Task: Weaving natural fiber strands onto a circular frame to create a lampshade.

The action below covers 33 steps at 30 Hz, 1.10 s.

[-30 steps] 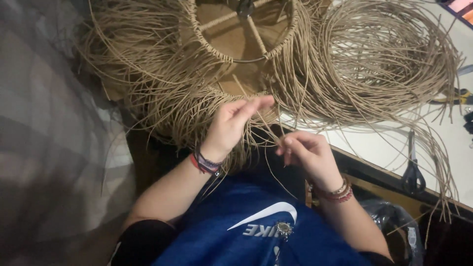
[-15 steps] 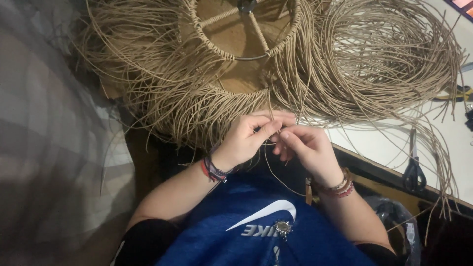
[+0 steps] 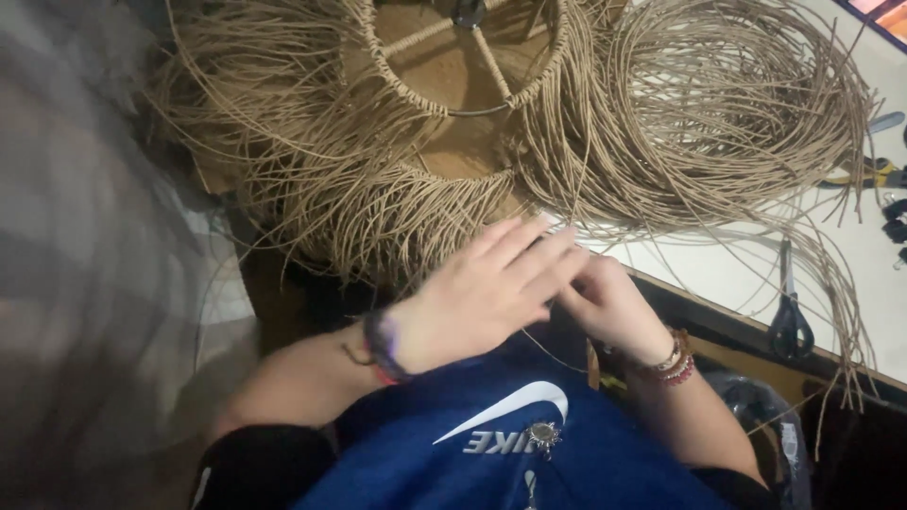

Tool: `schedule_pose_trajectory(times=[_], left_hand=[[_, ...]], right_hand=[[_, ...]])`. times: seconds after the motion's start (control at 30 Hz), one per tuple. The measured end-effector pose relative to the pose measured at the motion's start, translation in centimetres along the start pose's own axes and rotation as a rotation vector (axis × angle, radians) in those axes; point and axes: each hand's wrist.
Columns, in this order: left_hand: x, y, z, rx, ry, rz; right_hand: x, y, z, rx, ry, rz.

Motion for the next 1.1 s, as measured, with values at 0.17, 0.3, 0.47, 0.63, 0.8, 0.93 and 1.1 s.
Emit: schedule_pose_trajectory(times=[0.17, 0.3, 0.47, 0.63, 0.8, 0.93, 1.1], left_hand=[[0.6, -0.4, -2.2, 0.149, 0.144, 0.048], [3.2, 3.2, -7.4, 0.190, 0.334, -0.029], [3.6, 6.2, -9.7, 0.427, 0.479, 0.233], [0.1, 4.4, -0.6, 0.107, 0.328, -0.403], [0.9, -0.2, -4.4, 0.079, 0.359, -0.170], [4.2, 2.9, -7.1, 0.103, 0.381, -0.024], [7.1, 6.4, -9.3, 0.170, 0.349, 0.169]], right_hand=[[6.5, 0.9, -0.8, 0.007, 0.071, -0.069], [5.6, 3.1, -2.3, -0.072, 0.045, -0.172], [6.1, 3.6, -2.4, -0.067, -0.045, -0.262], [7.9, 0.6, 0.1, -0.024, 0.120, -0.386], [6.9, 3.1, 1.3, -0.054, 0.163, -0.394], [6.1, 6.1, 1.6, 0.076, 0.065, -0.182], [2.5, 8.8, 3.1, 0.316, 0.036, -0.164]])
Point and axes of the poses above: each hand's wrist, its own z-axis towards the middle knuckle, its own y-axis out of the back of the hand, x = y × z, and after that the axes turned 13 degrees about -y, right-handed
